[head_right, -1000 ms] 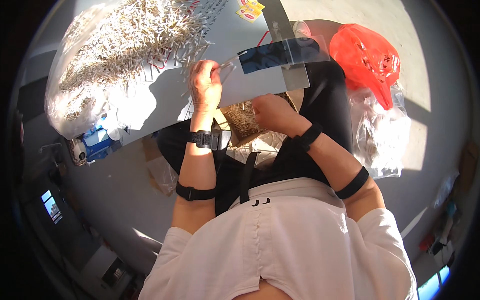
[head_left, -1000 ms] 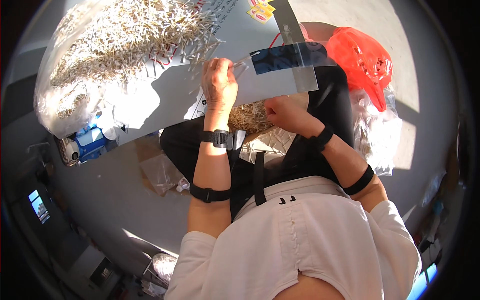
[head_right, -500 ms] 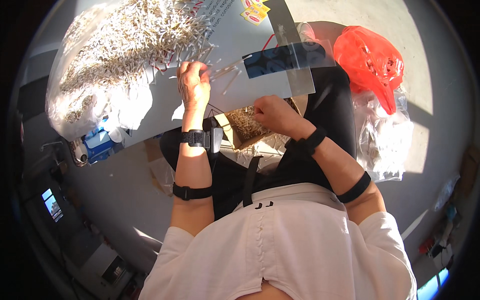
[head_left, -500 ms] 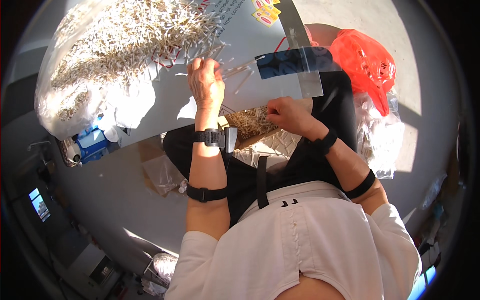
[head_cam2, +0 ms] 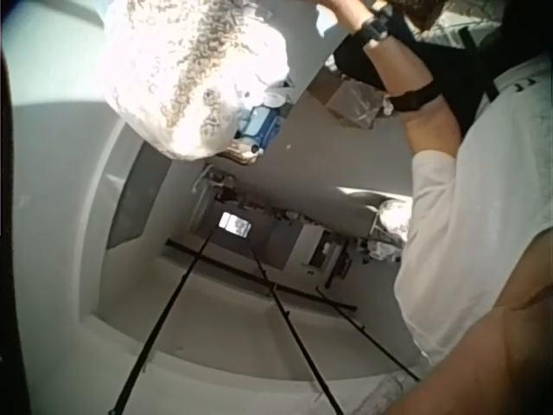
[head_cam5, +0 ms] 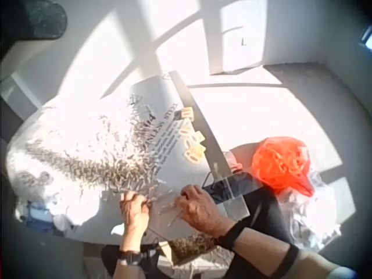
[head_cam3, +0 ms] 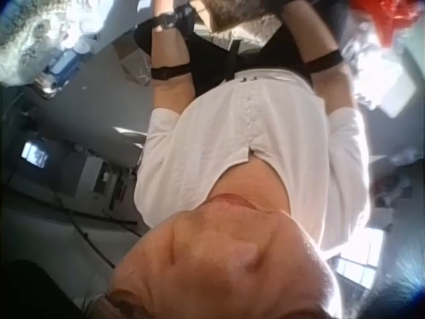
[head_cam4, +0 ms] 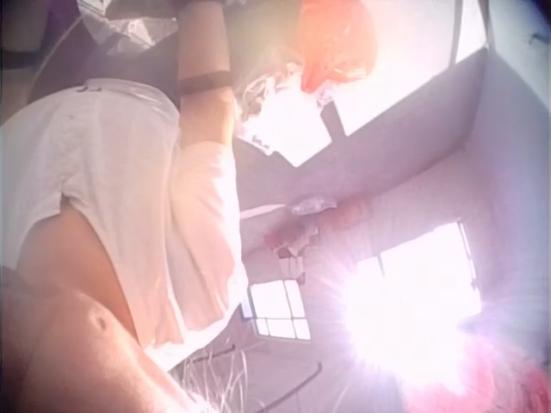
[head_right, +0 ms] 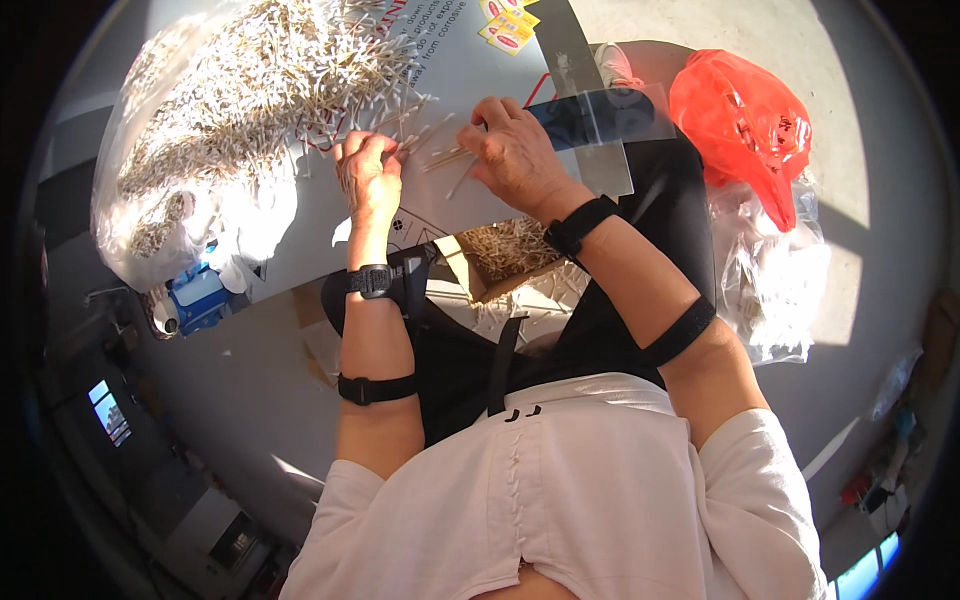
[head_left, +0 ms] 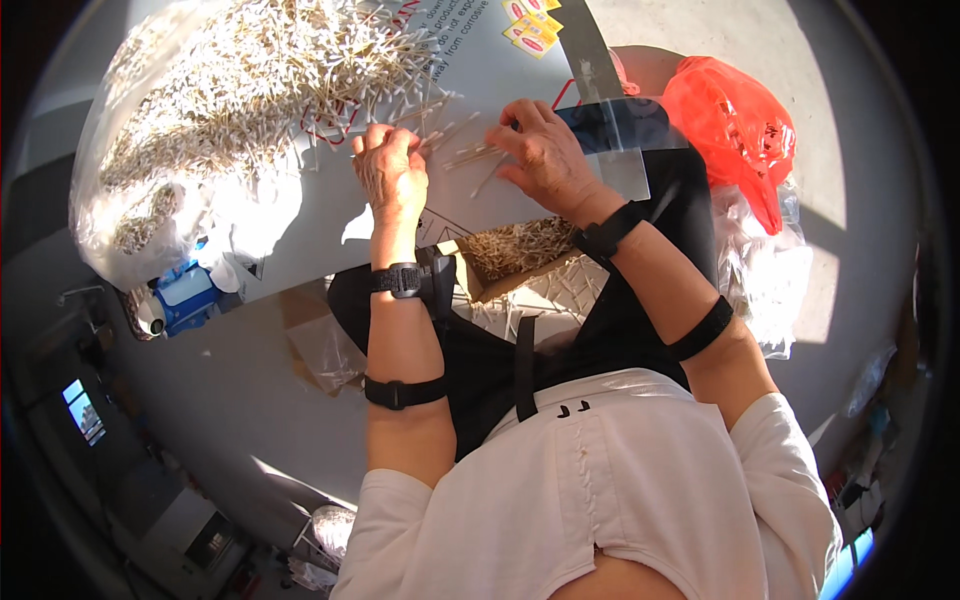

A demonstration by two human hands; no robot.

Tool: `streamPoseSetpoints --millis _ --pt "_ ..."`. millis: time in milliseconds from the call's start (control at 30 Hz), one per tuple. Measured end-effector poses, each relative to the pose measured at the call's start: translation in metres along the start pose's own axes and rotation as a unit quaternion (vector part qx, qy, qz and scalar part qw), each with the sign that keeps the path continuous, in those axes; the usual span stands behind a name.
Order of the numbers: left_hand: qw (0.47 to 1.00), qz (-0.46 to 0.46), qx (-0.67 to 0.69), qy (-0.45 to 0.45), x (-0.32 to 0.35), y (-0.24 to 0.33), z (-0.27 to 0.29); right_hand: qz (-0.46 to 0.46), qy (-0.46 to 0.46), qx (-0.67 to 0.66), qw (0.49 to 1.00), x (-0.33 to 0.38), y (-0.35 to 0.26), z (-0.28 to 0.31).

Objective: Picking up cotton swabs from a pile and packaging them into small clear plastic bags.

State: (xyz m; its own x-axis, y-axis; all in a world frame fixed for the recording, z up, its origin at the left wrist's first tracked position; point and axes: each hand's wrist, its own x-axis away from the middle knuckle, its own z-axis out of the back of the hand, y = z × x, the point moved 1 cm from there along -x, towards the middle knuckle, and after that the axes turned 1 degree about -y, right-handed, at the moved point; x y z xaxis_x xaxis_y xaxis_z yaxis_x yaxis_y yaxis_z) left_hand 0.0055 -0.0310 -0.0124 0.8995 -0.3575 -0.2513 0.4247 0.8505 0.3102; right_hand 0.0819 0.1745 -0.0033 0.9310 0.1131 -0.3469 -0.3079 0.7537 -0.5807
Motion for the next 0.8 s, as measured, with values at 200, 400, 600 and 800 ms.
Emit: streamPoseSetpoints --millis 200,400,600,800 --pt "0.997 -0.04 0.057 -0.018 -0.015 0.035 -0.013 0.005 0.018 -0.022 1.0 0.008 0.006 -0.012" --pt "0.994 0.026 0.1 0.028 -0.03 0.026 -0.01 -0.029 0.009 -0.03 0.999 0.015 0.011 -0.004" --pt "0.997 0.061 0.037 0.011 -0.029 0.007 0.001 -0.048 0.01 -0.042 0.998 0.019 0.012 -0.001" --pt "0.999 0.035 -0.01 -0.027 -0.03 0.013 -0.008 -0.053 0.013 -0.05 0.997 0.018 0.011 -0.001"
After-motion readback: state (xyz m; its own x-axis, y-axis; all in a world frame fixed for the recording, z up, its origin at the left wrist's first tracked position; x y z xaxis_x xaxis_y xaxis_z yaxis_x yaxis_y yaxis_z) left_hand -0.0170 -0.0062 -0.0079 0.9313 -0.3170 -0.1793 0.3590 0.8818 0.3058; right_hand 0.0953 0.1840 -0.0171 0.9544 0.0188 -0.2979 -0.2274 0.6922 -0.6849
